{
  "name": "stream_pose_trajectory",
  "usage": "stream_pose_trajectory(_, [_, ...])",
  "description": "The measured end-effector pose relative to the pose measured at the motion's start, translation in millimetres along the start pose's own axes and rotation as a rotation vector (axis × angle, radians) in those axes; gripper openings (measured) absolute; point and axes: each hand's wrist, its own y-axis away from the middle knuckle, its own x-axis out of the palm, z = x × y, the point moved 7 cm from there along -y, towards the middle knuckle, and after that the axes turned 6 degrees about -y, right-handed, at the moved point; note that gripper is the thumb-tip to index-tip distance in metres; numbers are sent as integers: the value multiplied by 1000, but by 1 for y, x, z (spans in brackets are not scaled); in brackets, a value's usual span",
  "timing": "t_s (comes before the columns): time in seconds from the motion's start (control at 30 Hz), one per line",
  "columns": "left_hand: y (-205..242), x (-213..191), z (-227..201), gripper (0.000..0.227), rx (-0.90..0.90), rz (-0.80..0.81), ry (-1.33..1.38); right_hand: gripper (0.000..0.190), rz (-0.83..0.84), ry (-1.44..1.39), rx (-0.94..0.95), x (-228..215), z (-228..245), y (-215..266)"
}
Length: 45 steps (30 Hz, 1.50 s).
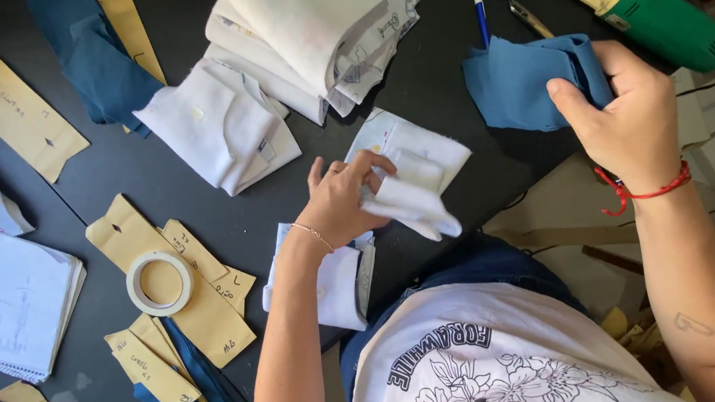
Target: The person uses a rotary cutter and a pen to cut blue fabric pieces on a black table. They then use scissors to trim the edges of the cut fabric. Finally, they retrieve white fabric pieces from the floor and arrange them on the table alongside the blue fabric pieces.
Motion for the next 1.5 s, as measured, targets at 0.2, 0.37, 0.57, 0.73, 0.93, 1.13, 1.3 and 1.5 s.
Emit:
stream_pose_trajectory(0.2, [52,-2,3,21,28,-9,-344,14,-52,185,-332,11,70,31])
stream_pose_trajectory(0.37, [75,4,15,13,114,-206,-340,38,153,60,-368,87,105,75])
stream_pose_trajectory(0.57, [79,13,38,8,65,-293,-346,41,600,-342,82,159,80,113])
stream_pose_trajectory(0.73, [53,-14,1,15,158,-305,-184,31,549,-366,297,139,42,100])
stream_pose_trajectory(0.93, [-56,23,21,31,17,-378,-113,47,151,-1028,851,155,-58,103])
stream_pose_trajectory(1.13, [-58,29,36,41,-365,-408,14,62,-34,-809,876,132,-54,105])
stream_pose_trajectory(1.3, [-46,37,36,65,-546,-383,133,78,111,-644,919,158,-65,95])
stream_pose_trajectory(1.5, [14,-6,9,64,-576,-272,435,36,157,-722,812,155,-30,73])
